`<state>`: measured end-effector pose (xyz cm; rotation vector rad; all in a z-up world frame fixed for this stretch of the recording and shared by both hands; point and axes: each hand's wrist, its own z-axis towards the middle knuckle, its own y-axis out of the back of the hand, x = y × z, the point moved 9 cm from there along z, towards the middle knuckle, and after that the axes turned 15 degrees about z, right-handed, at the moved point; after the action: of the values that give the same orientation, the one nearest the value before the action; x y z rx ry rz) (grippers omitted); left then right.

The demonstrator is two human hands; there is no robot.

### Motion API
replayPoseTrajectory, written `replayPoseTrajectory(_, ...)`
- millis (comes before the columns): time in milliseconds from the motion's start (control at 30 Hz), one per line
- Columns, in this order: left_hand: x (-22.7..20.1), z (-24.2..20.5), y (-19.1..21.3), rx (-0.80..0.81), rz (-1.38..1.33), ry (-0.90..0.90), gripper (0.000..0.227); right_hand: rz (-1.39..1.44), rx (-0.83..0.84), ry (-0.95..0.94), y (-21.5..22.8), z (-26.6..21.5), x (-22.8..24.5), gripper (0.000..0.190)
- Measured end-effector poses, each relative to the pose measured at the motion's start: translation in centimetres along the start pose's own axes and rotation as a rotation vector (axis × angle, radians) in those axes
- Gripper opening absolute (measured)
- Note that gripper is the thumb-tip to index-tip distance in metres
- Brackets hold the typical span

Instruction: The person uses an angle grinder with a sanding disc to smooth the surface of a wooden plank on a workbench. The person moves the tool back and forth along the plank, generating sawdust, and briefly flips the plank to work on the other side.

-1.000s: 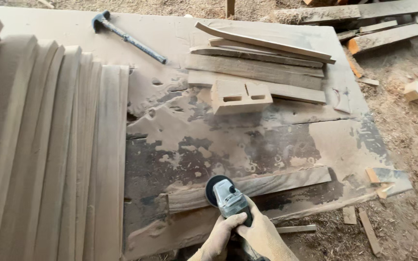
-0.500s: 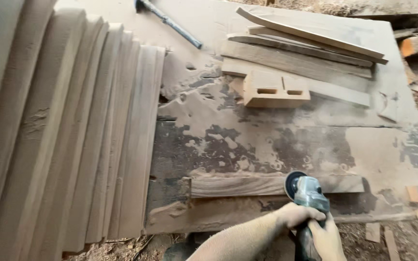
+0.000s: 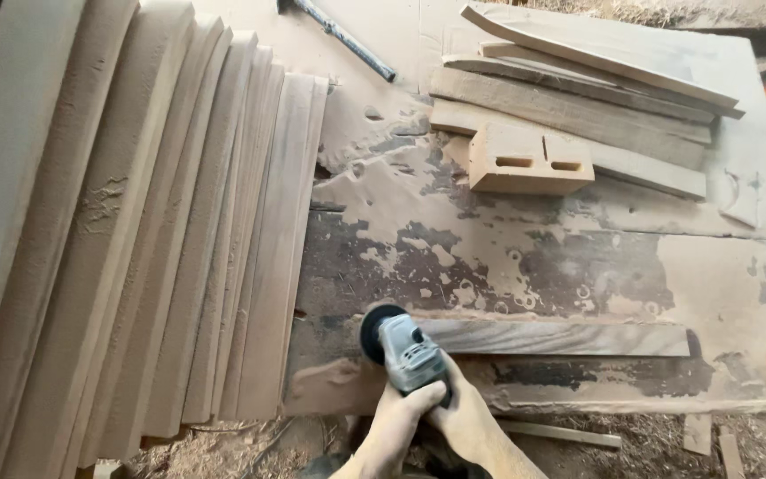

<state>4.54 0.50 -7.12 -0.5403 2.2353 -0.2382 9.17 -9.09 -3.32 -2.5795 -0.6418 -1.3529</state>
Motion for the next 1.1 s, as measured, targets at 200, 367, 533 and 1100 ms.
replayPoseTrajectory(200, 1.9, 0.2, 0.3, 0.009, -0.011, -0.002, 0.061, -0.209, 0.004, -0.001, -0.6, -0.9, 2.9, 0.081)
replayPoseTrajectory(367, 3.2, 1.7, -1.0, 0.079, -0.122, -0.021, 0.062, -0.343, -0.044, -0.058, 1.0, -1.1, 2.4, 0.09)
replayPoseTrajectory(533, 5.5, 2.0, -2.0, 0.114, -0.169, 0.081, 0.064, -0.294, -0.076, -0.073, 1.9, -1.9, 2.2, 0.09)
replayPoseTrajectory(1100, 4.5, 0.8, -9.7, 0.354, -0.084, 0.244, 0.058, -0.342, -0.238, -0.211, 8.6, -4.9, 2.9, 0.095)
